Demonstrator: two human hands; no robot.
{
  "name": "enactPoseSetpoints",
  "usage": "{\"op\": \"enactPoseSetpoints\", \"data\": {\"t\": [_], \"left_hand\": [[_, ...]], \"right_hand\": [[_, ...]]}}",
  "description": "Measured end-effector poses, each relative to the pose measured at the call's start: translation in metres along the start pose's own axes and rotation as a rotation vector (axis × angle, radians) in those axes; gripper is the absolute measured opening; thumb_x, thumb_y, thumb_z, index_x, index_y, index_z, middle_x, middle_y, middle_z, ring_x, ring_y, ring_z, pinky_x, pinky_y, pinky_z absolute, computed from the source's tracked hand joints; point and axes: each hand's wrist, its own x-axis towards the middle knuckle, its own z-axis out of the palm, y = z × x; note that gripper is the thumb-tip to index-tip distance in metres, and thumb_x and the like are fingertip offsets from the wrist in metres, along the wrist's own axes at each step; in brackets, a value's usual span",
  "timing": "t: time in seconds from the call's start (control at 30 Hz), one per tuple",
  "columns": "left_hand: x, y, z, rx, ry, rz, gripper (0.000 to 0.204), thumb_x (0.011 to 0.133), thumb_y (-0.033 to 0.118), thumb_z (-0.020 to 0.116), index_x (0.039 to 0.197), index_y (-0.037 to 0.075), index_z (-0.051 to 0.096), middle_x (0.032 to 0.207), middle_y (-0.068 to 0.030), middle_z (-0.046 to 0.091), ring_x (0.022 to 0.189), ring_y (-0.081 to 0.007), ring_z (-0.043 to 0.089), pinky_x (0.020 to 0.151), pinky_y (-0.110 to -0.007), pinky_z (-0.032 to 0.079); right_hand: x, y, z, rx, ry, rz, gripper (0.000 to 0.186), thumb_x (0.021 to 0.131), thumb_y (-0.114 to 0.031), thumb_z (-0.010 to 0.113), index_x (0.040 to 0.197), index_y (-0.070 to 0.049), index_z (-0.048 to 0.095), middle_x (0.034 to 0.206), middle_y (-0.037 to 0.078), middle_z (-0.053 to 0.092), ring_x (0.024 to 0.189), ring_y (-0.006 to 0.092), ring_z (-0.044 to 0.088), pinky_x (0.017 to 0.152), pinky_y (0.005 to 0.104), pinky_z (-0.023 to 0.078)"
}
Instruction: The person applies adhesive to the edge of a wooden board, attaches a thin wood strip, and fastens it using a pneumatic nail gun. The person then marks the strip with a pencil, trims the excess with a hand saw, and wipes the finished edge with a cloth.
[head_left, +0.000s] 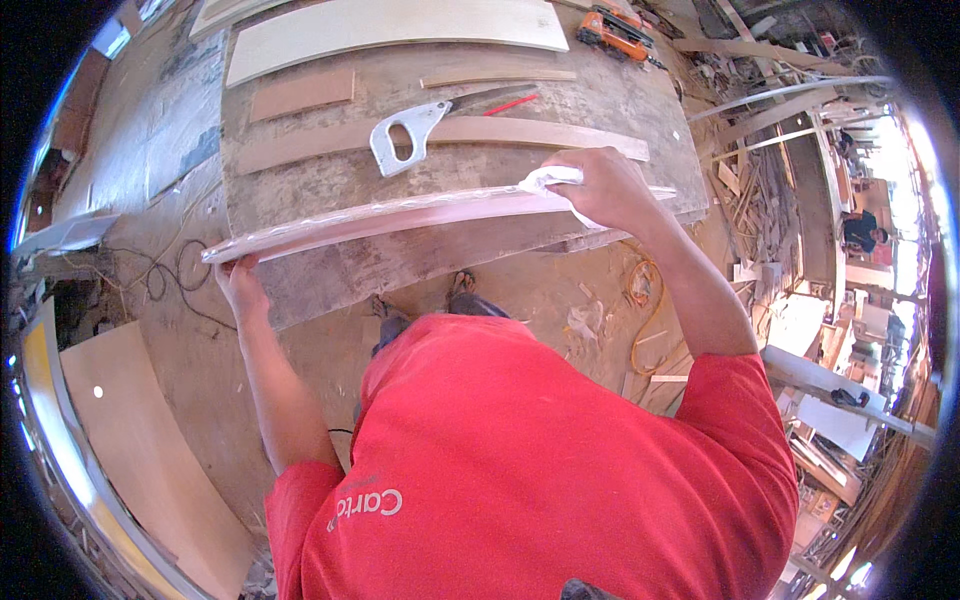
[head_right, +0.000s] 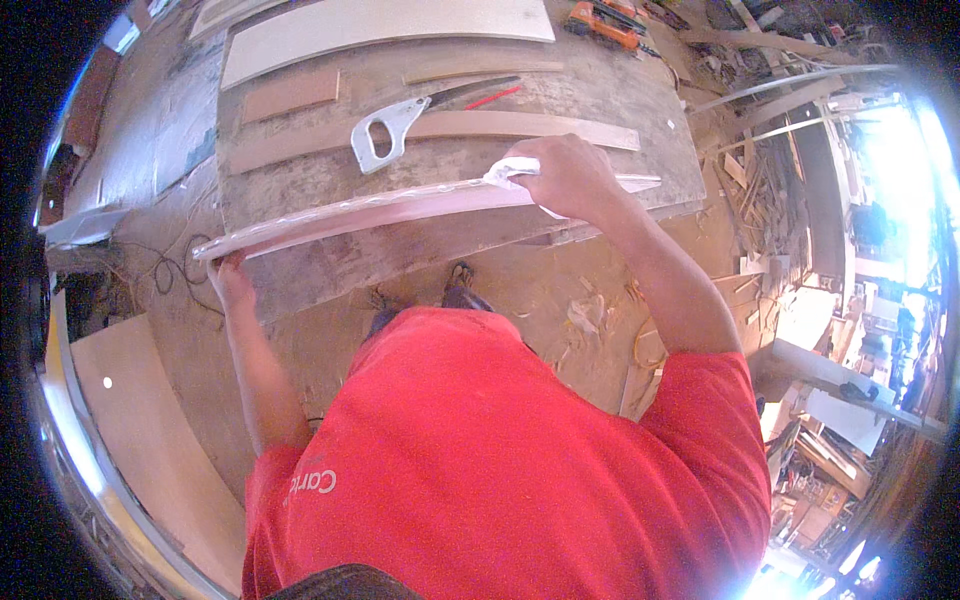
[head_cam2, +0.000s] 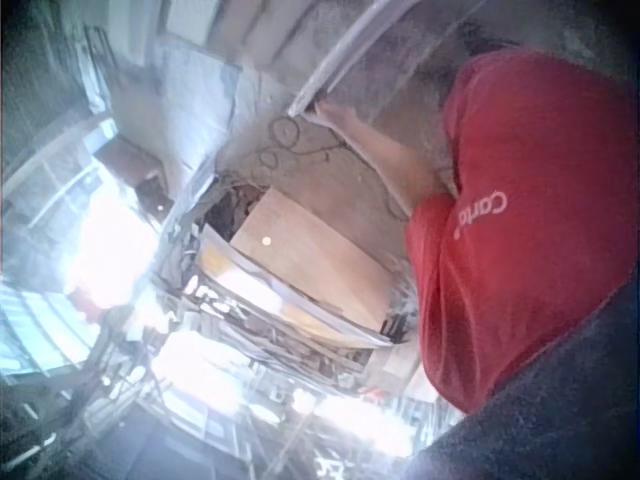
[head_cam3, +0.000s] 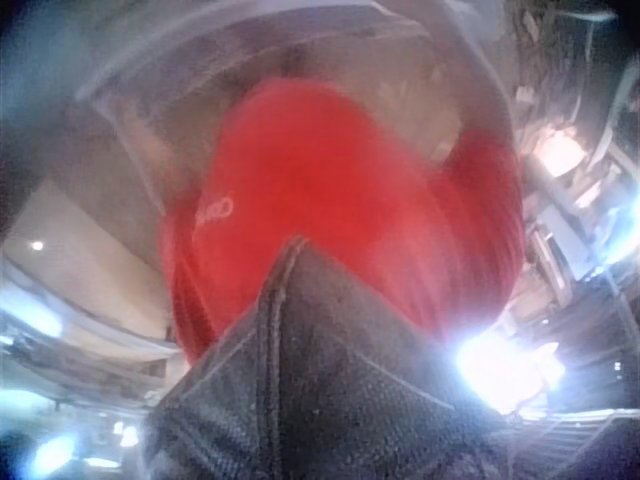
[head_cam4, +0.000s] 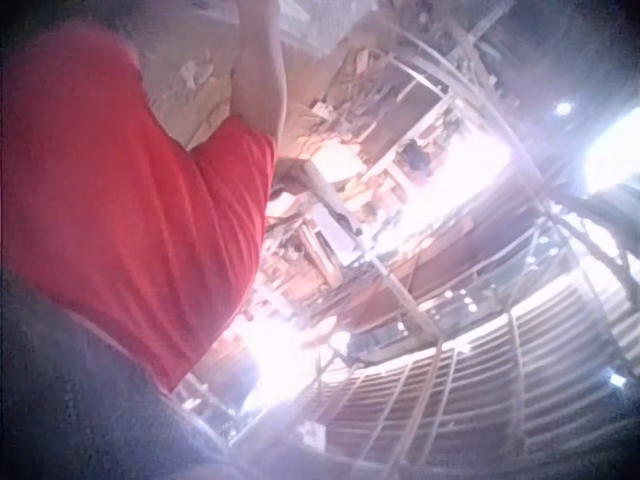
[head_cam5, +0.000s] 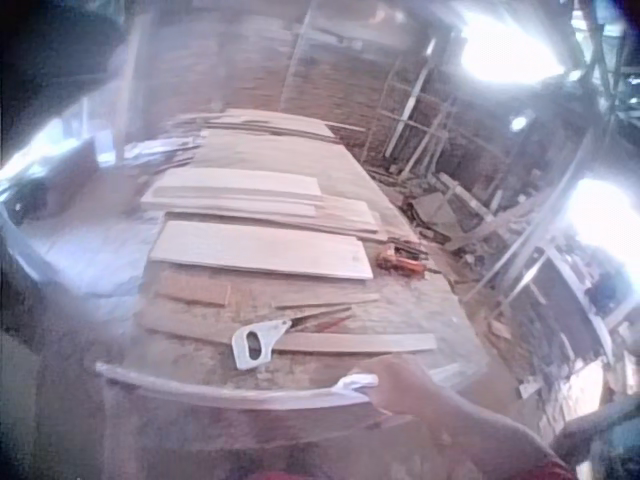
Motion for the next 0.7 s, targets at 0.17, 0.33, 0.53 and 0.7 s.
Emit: {"op": "enactPoseSetpoints", "data": {"t": [0.17,0.33,0.53,0.7], "left_hand": [[0.01,-0.007,-0.01,0.016,-0.017,0.02,0.052,0.078,-0.008,0.063,0.129,-0.002,0.057,0.115,-0.0084,0.066,0.104,-0.0222,0.065,0.094,-0.033,0.051],[0.01,-0.011,-0.008,-0.04,0.012,-0.023,0.049,0.081,-0.011,0.061,0.128,-0.003,0.058,0.119,-0.0117,0.067,0.104,-0.0224,0.068,0.092,-0.032,0.053],[0.026,-0.021,-0.038,-0.085,-0.024,-0.024,0.046,0.079,-0.01,0.063,0.124,-0.003,0.061,0.126,-0.0141,0.067,0.109,-0.0239,0.068,0.094,-0.034,0.055],[0.017,-0.014,-0.015,-0.036,-0.007,0.017,0.043,0.079,-0.01,0.064,0.121,-0.002,0.063,0.123,-0.0124,0.069,0.106,-0.0219,0.069,0.094,-0.033,0.055]], "right_hand": [[-0.012,0.03,-0.004,-0.014,0.046,0.051,0.029,0.088,-0.032,0.074,0.115,-0.022,0.079,0.109,0.014,0.077,0.103,0.0373,0.072,0.091,0.0478,0.056],[-0.024,0.058,-0.007,-0.035,0.049,0.192,0.034,0.089,-0.037,0.074,0.119,-0.022,0.078,0.11,0.016,0.076,0.104,0.0387,0.072,0.091,0.0486,0.056],[-0.036,0.077,-0.016,0.012,0.032,0.272,0.033,0.088,-0.032,0.076,0.119,-0.02,0.078,0.11,0.015,0.077,0.104,0.0365,0.072,0.091,0.0453,0.055],[-0.052,0.096,-0.017,0.014,0.11,0.303,0.034,0.088,-0.029,0.079,0.119,-0.016,0.077,0.112,0.015,0.076,0.105,0.0349,0.072,0.091,0.0438,0.055]]}}
